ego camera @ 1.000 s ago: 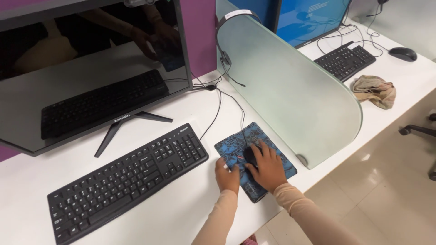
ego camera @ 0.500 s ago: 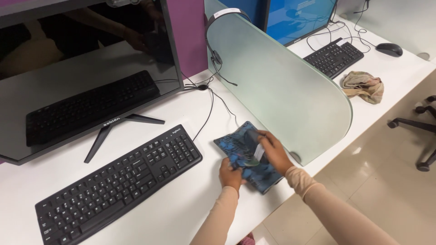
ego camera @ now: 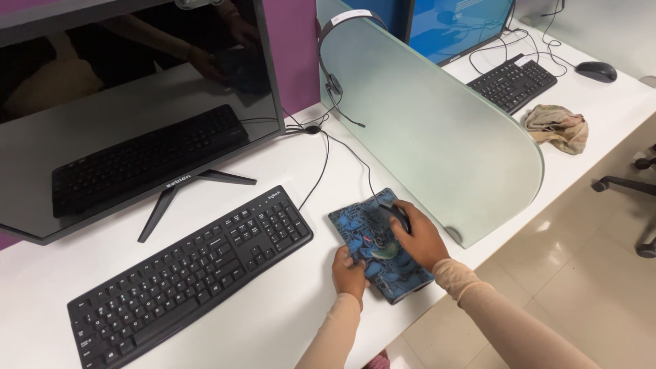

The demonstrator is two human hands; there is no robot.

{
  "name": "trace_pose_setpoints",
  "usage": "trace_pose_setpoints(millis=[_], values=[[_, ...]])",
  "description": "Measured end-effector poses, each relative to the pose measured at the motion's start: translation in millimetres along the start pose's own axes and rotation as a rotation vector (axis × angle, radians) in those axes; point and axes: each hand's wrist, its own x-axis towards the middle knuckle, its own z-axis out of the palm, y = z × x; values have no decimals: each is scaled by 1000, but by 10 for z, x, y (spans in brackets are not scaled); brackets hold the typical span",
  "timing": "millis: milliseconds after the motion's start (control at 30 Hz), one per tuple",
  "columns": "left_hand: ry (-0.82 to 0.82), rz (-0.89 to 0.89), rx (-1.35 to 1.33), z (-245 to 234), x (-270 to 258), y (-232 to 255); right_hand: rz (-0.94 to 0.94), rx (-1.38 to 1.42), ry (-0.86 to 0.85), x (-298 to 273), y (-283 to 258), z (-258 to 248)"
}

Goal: Set up and adjust peripherals at a computer workstation, including keyboard, mouse, and monitor webcam.

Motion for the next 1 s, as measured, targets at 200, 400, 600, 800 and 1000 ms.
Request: trace_pose_setpoints(millis=[200,400,600,800,1000], values=[[-4,9,-37,-56,194,73,-137,-134,13,22,22,167],[72,180,269,-143,151,124,-409,-346,41,-20,133,470],[22,180,352,-227,40,156,-366,-450,34,-86,170,624],[-19,163,310,-209,-36,166,-388,-559,33,-49,212,596],[-54,153,422,-259,-84,337,-416,-611,51,37,94,530]])
